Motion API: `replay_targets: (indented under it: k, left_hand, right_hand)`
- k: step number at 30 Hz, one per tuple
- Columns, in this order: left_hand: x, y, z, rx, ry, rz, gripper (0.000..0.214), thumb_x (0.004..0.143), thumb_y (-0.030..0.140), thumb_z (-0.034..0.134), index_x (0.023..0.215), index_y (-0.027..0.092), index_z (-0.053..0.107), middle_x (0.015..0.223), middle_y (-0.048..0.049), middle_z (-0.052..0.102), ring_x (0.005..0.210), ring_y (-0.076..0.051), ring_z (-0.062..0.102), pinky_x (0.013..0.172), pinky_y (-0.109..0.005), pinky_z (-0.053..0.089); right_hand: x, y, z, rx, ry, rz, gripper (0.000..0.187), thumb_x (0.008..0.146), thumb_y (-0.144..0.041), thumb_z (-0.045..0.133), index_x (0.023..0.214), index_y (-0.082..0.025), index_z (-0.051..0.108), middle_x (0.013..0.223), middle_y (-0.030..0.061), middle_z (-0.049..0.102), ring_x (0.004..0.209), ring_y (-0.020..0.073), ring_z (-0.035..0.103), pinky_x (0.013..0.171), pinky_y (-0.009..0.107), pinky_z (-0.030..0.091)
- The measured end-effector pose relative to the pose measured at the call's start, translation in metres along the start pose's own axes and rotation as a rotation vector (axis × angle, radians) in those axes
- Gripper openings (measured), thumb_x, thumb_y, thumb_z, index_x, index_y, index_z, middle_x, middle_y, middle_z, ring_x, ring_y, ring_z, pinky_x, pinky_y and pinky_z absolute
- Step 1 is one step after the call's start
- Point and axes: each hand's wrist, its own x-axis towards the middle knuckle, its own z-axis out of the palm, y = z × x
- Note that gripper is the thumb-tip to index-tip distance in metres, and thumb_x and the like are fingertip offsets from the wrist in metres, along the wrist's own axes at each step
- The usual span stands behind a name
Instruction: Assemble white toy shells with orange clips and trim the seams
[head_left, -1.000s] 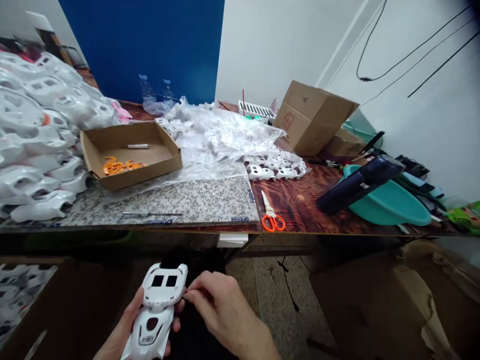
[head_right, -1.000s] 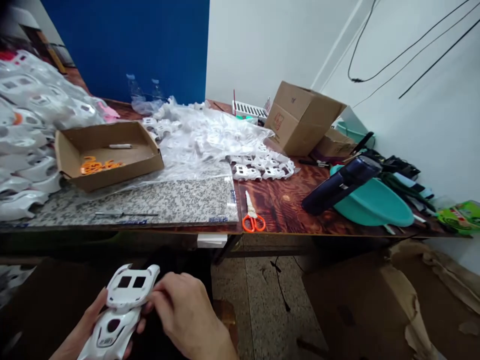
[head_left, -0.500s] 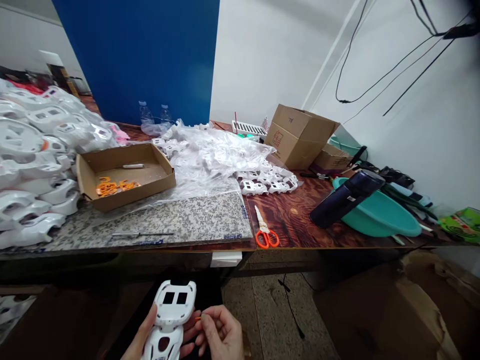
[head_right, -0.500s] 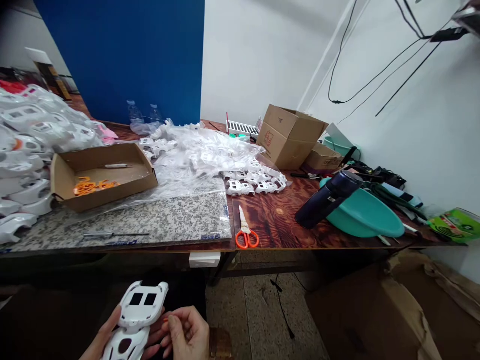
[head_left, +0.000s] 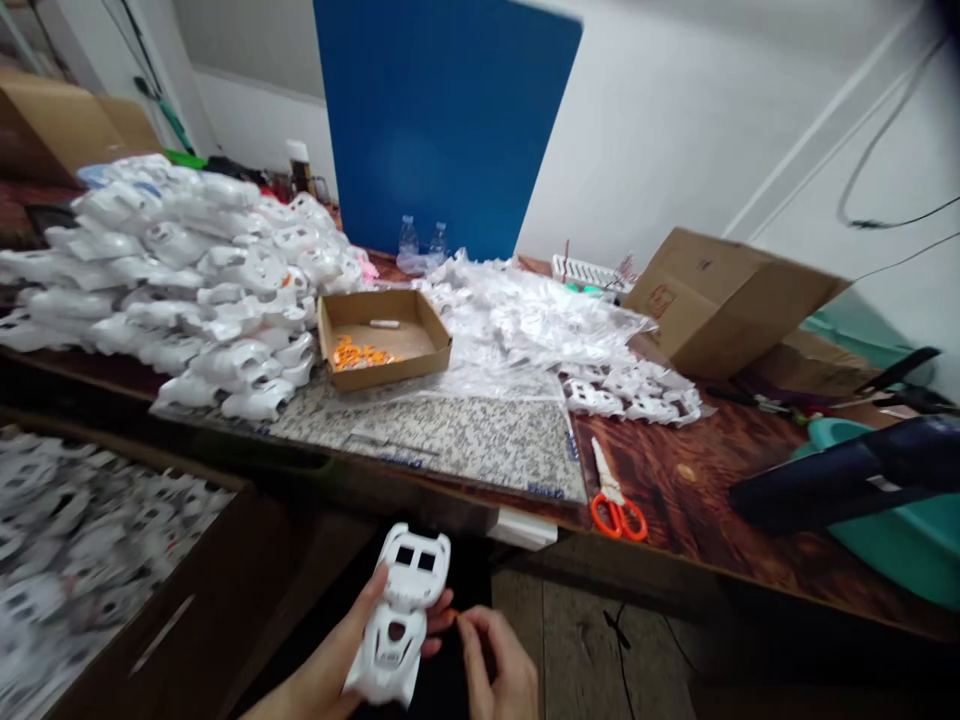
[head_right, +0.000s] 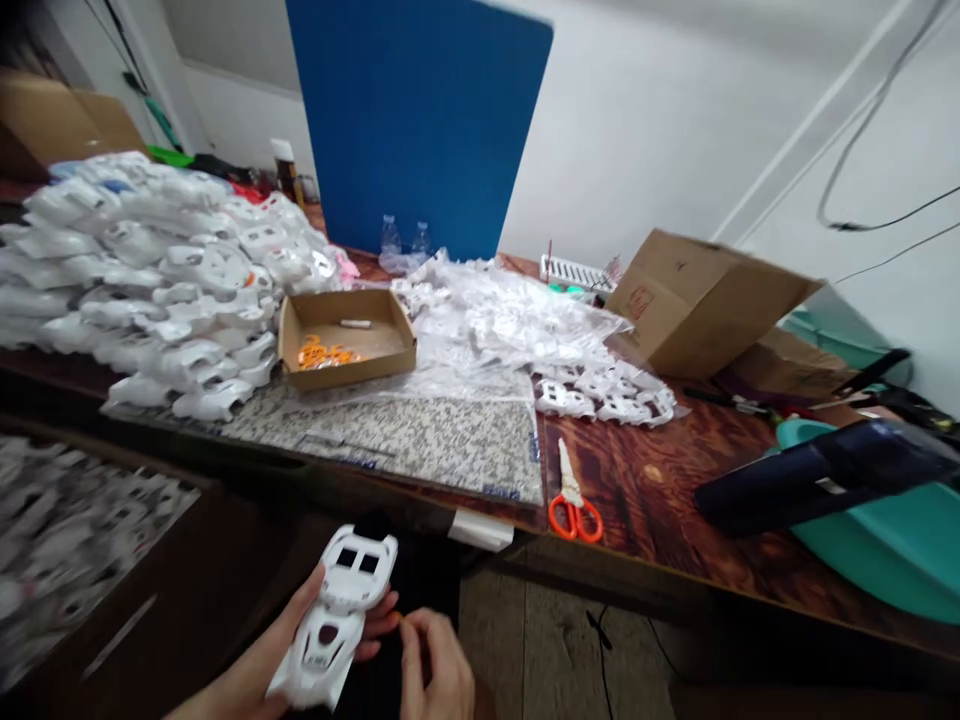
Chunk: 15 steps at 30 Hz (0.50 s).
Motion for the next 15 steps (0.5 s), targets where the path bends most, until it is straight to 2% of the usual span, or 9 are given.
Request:
replay_targets:
  k: [2, 6, 9, 12, 15]
  left_hand:
    - [-0.005, 0.003, 0.005, 0.043, -0.026, 0.008, 0.062, 0.080, 0.057, 0.055, 0.114, 0.005, 0.060, 0.118, -0.0194, 0.062, 0.110, -0.032, 0.058, 0.088, -0.037, 0.049]
    - [-0.009, 0.005, 0.004, 0.114, -0.104, 0.001, 0.064, 0.084, 0.062, 0.043, 0.111, 0.007, 0.061, 0.104, -0.0167, 0.069, 0.090, -0.029, 0.067, 0.080, -0.037, 0.051]
    - [-0.012, 0.001, 0.001, 0.163, -0.157, 0.010, 0.070, 0.080, 0.069, 0.041, 0.104, 0.007, 0.064, 0.094, -0.0153, 0.070, 0.074, -0.024, 0.068, 0.070, -0.033, 0.051]
    - [-0.013, -0.004, 0.002, 0.190, -0.225, 0.025, 0.082, 0.076, 0.077, 0.034, 0.098, 0.005, 0.065, 0.081, -0.0155, 0.069, 0.069, -0.023, 0.066, 0.064, -0.030, 0.050]
    - [-0.013, -0.007, 0.005, 0.163, -0.235, 0.055, 0.083, 0.077, 0.077, 0.029, 0.100, 0.006, 0.065, 0.075, -0.0140, 0.069, 0.067, -0.021, 0.063, 0.063, -0.028, 0.048]
  right_hand:
    - [0.004, -0.018, -0.020, -0.051, -0.059, -0.084, 0.022, 0.090, -0.033, 0.047, 0.081, -0.021, 0.063, 0.080, 0.0032, 0.064, 0.074, 0.0150, 0.061, 0.066, 0.023, 0.048]
    - [0.013, -0.047, -0.042, -0.126, 0.036, -0.231, 0.011, 0.087, -0.021, 0.053, 0.091, -0.019, 0.063, 0.085, 0.0040, 0.063, 0.077, 0.0146, 0.059, 0.070, 0.025, 0.048]
    - [0.013, -0.064, -0.041, -0.100, 0.016, -0.378, 0.017, 0.084, -0.010, 0.055, 0.096, -0.020, 0.062, 0.084, 0.0028, 0.063, 0.076, 0.0141, 0.059, 0.068, 0.027, 0.048]
    - [0.011, -0.074, -0.033, -0.071, -0.082, -0.508, 0.024, 0.082, -0.005, 0.058, 0.099, -0.020, 0.061, 0.084, 0.0029, 0.064, 0.077, 0.0136, 0.058, 0.067, 0.027, 0.048]
    - [0.011, -0.075, -0.026, -0.096, -0.141, -0.584, 0.027, 0.080, -0.003, 0.060, 0.102, -0.019, 0.061, 0.086, 0.0039, 0.064, 0.078, 0.0136, 0.057, 0.068, 0.028, 0.048]
